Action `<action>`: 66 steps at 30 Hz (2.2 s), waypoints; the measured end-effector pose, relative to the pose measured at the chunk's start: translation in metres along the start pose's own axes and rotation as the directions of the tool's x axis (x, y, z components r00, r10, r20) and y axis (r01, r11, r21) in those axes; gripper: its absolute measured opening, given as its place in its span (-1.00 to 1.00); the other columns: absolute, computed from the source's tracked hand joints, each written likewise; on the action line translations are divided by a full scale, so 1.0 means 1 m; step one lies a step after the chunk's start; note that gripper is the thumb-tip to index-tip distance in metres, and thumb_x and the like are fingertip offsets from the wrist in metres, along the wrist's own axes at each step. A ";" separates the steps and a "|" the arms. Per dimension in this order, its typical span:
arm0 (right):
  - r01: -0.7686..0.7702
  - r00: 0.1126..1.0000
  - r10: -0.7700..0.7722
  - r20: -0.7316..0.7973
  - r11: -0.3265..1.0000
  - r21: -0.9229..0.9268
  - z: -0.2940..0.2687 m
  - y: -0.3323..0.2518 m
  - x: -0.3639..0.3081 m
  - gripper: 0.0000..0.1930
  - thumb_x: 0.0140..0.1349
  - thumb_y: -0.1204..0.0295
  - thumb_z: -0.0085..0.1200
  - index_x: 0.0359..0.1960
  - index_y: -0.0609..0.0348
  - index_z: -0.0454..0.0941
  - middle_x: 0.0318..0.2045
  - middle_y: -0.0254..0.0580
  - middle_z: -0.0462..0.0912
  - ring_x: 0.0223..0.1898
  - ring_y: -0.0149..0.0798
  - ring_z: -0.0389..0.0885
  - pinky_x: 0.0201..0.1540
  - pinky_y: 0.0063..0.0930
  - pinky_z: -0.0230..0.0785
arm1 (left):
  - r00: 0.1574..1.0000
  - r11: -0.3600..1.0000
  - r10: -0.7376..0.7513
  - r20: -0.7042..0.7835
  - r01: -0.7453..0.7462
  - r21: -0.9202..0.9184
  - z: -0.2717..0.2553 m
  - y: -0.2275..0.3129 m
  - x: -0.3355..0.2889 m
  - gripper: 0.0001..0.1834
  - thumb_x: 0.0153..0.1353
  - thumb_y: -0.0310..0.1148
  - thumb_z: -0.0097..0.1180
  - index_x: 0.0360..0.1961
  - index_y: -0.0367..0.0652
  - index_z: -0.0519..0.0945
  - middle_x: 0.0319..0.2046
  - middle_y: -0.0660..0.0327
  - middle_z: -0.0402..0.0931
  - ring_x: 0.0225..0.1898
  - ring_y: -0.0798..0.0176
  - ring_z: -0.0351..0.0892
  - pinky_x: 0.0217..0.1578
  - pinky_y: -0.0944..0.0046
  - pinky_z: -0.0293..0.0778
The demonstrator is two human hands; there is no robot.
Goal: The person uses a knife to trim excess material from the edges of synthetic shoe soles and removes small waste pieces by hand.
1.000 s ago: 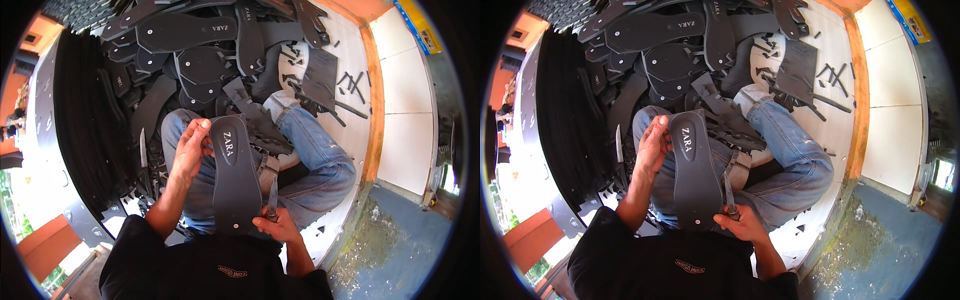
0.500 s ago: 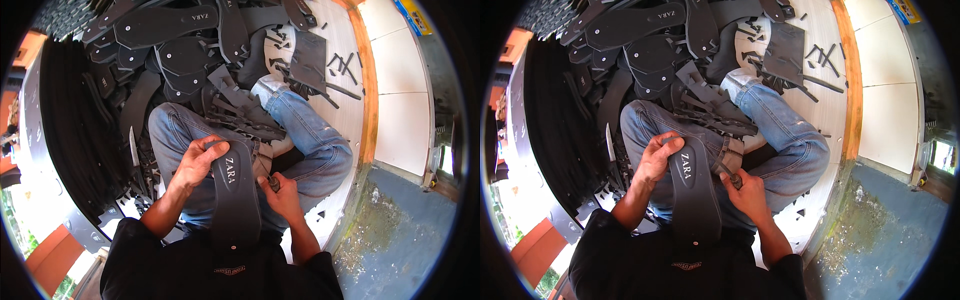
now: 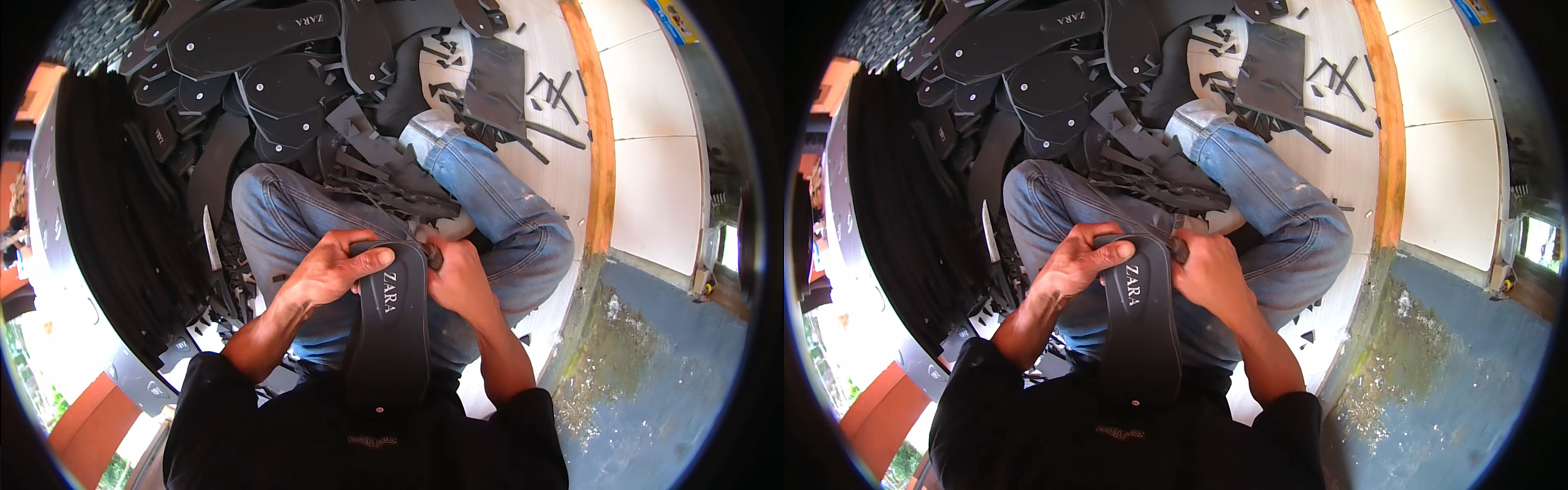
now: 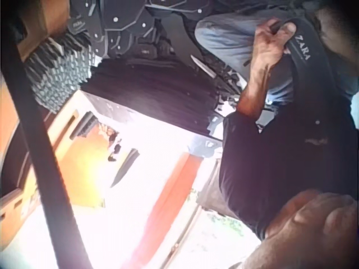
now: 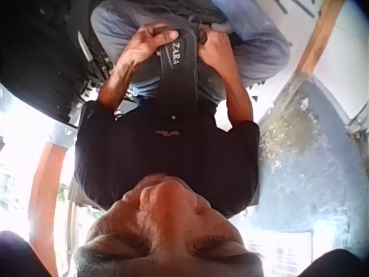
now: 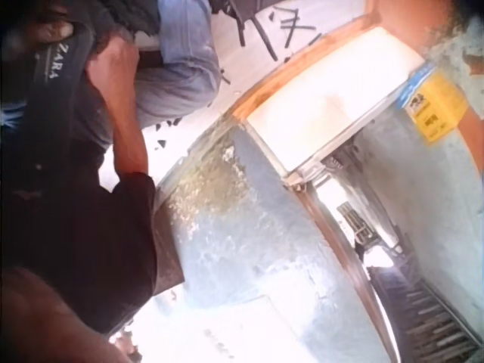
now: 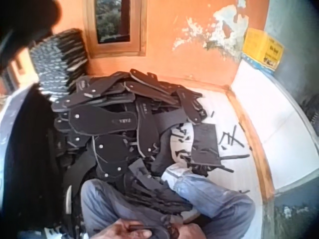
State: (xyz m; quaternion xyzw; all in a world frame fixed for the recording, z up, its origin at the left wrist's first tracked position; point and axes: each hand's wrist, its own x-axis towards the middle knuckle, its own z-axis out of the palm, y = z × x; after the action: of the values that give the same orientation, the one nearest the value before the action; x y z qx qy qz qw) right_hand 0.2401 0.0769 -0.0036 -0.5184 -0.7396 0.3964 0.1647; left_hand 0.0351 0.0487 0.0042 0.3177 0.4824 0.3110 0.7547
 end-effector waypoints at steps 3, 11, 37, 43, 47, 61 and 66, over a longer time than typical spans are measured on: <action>-0.033 0.999 0.036 -0.030 0.996 0.087 -0.004 0.000 0.007 -0.78 0.06 0.35 0.13 -0.52 0.30 0.50 -0.62 0.12 0.51 -0.56 0.08 0.51 -0.47 -0.17 0.32 | 0.980 0.993 0.097 -0.174 -0.106 -0.043 -0.001 -0.004 -0.003 -0.68 0.15 -0.14 0.19 -0.36 -0.23 0.58 -0.56 0.37 0.47 -0.55 0.54 0.40 -0.59 0.54 0.30; -0.367 0.758 0.605 -0.244 0.704 0.608 -0.023 0.051 -0.050 -0.65 0.17 0.33 0.14 -0.69 0.17 0.33 -0.78 -0.52 0.25 -0.70 -0.58 0.16 -0.65 -0.56 0.02 | 0.691 0.615 0.206 -0.693 -0.642 -0.458 -0.017 -0.007 0.003 -0.66 0.22 -0.45 0.00 0.02 -0.28 0.36 -0.24 0.18 0.55 -0.38 0.27 0.61 -0.35 0.27 0.62; -0.247 0.969 0.244 -0.048 0.964 -0.095 0.021 0.021 -0.050 -0.79 0.07 0.37 0.02 -0.50 0.32 0.51 -0.58 0.20 0.53 -0.45 0.22 0.53 -0.34 -0.03 0.35 | 0.956 0.766 -0.107 -0.274 -0.096 -0.635 0.058 -0.081 -0.009 -0.90 0.07 -0.45 0.22 -0.40 -0.16 0.54 -0.60 0.31 0.49 -0.65 0.40 0.43 -0.67 0.47 0.29; -0.407 0.893 0.442 -0.090 0.876 0.258 0.016 0.031 -0.038 -0.74 0.09 0.35 0.07 -0.54 0.36 0.46 -0.67 0.06 0.49 -0.60 0.08 0.47 -0.46 -0.21 0.29 | 0.974 0.906 -0.109 -0.201 0.015 -0.422 0.030 -0.056 -0.014 -0.80 -0.03 -0.41 0.32 -0.38 -0.21 0.57 -0.57 0.30 0.51 -0.65 0.44 0.42 -0.69 0.49 0.29; -0.420 0.855 0.502 -0.126 0.816 0.397 0.017 0.044 -0.053 -0.69 0.11 0.33 0.10 -0.60 0.36 0.40 -0.75 -0.04 0.38 -0.68 -0.20 0.33 -0.53 -0.31 0.22 | 0.969 0.987 0.154 -0.192 -0.140 0.084 -0.005 0.022 -0.002 -0.70 -0.07 -0.26 0.38 -0.38 -0.23 0.61 -0.58 0.28 0.53 -0.62 0.46 0.45 -0.65 0.49 0.37; -0.320 0.904 0.386 -0.186 0.897 0.304 0.020 0.046 -0.045 -0.74 0.08 0.36 0.16 -0.54 0.32 0.41 -0.72 -0.22 0.39 -0.66 -0.38 0.29 -0.54 -0.41 0.20 | -0.053 0.796 0.605 -0.795 0.054 0.602 -0.222 0.051 -0.266 -0.50 0.20 -0.19 0.05 0.07 -0.34 0.42 0.00 0.00 0.43 0.01 0.15 0.45 0.06 0.19 0.33; -0.320 0.940 0.337 -0.048 0.923 0.214 0.025 0.044 -0.031 -0.67 0.08 0.26 0.15 -0.44 0.35 0.44 -0.56 0.21 0.51 -0.40 0.29 0.49 -0.37 -0.10 0.31 | -0.324 0.813 0.578 -0.749 0.303 0.497 -0.221 -0.002 -0.388 -0.55 0.23 -0.18 0.06 0.02 -0.29 0.48 -0.06 0.06 0.50 0.02 0.17 0.43 0.08 0.16 0.31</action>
State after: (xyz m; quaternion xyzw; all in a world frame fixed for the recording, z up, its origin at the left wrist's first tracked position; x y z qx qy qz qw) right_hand 0.2643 0.0452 -0.0479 -0.6316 -0.5902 0.4699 0.1788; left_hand -0.3010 -0.2139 0.1349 0.1854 0.8955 0.3833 -0.1293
